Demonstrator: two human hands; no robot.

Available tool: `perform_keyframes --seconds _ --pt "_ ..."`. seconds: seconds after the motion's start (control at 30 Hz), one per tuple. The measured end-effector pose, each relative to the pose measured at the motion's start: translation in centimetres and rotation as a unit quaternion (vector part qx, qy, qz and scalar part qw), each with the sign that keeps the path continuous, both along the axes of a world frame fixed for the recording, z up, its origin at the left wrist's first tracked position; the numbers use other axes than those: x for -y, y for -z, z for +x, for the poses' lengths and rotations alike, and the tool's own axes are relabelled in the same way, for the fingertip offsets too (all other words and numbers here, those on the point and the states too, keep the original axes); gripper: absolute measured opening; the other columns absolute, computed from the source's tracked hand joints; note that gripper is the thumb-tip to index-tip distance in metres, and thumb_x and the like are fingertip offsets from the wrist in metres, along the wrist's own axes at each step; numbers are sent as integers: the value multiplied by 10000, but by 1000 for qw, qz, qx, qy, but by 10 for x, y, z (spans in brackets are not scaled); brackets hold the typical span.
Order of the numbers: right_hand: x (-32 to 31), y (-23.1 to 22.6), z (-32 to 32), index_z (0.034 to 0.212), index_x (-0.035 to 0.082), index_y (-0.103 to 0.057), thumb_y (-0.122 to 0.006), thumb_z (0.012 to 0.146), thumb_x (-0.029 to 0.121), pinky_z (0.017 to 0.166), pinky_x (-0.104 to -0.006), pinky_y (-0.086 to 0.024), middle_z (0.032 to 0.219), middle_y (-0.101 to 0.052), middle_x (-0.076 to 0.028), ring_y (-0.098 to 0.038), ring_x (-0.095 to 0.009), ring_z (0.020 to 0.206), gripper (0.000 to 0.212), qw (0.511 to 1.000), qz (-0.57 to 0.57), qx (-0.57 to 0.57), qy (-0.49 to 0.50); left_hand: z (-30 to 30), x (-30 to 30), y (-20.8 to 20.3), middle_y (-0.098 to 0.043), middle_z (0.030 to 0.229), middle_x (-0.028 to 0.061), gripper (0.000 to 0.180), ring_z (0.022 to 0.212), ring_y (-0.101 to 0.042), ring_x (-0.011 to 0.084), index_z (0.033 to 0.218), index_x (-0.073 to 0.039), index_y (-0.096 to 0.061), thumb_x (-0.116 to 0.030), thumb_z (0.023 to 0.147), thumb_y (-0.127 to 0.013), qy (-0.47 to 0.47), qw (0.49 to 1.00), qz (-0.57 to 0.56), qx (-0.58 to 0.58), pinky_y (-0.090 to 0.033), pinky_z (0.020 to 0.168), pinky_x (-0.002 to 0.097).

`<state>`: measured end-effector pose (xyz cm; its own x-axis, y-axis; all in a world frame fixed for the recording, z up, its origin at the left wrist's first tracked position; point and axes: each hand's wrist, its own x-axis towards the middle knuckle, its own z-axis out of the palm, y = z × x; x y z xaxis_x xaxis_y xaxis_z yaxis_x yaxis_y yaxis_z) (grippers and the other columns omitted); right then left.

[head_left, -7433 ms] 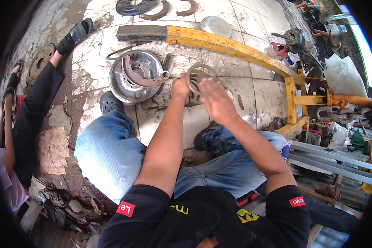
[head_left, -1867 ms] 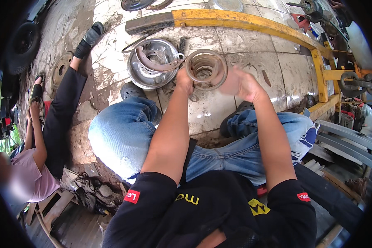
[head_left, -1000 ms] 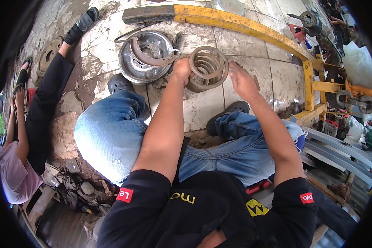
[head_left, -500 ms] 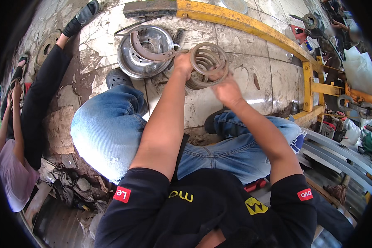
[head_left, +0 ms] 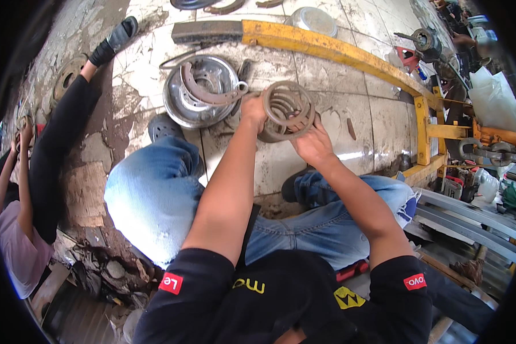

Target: The person sits on the floor and repeatedly rubs a metal coil spring with their hands, rotating it to treat different sections. A metal bowl and other parts are nearby, but the person focuses on the spring.

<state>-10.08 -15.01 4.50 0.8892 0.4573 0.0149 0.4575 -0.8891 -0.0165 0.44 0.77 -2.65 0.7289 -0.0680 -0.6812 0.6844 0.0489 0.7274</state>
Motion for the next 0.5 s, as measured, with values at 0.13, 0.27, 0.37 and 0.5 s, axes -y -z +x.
perform_keyframes --seconds 0.13,0.27,0.37,0.5 --pt "-21 -17 -6 1251 93 -594 -550 913 281 1154 -563 -191 1411 -492 -73 -394 -258 1341 390 991 -85 -103 22 0 0 35 -684 1036 192 586 910 -627 220 1144 124 -587 -428 947 -596 -61 998 -23 17 -493 810 353" --pt "4 -11 -6 1307 116 -564 -529 928 318 1143 -636 -150 1486 -416 -46 -268 -255 1428 431 997 -59 -43 16 -4 6 4 -695 986 170 486 826 -632 216 1072 114 -633 -347 922 -661 -102 989 -104 0 -503 732 370" --pt "-2 -13 -7 1318 119 -559 -533 929 356 1108 -698 -151 1508 -388 -17 -254 -256 1437 457 986 -85 -90 108 -4 9 2 -700 944 140 369 776 -645 204 1040 77 -665 -268 908 -675 -105 992 -69 -9 -516 681 351" --pt "-16 -26 -17 1323 139 -549 -543 932 402 1011 -681 -309 1481 -417 -8 -323 -224 1404 471 976 -25 -194 96 -7 5 -29 -695 915 124 268 758 -664 187 1024 54 -682 -172 880 -689 -112 990 -88 -2 -534 648 317"
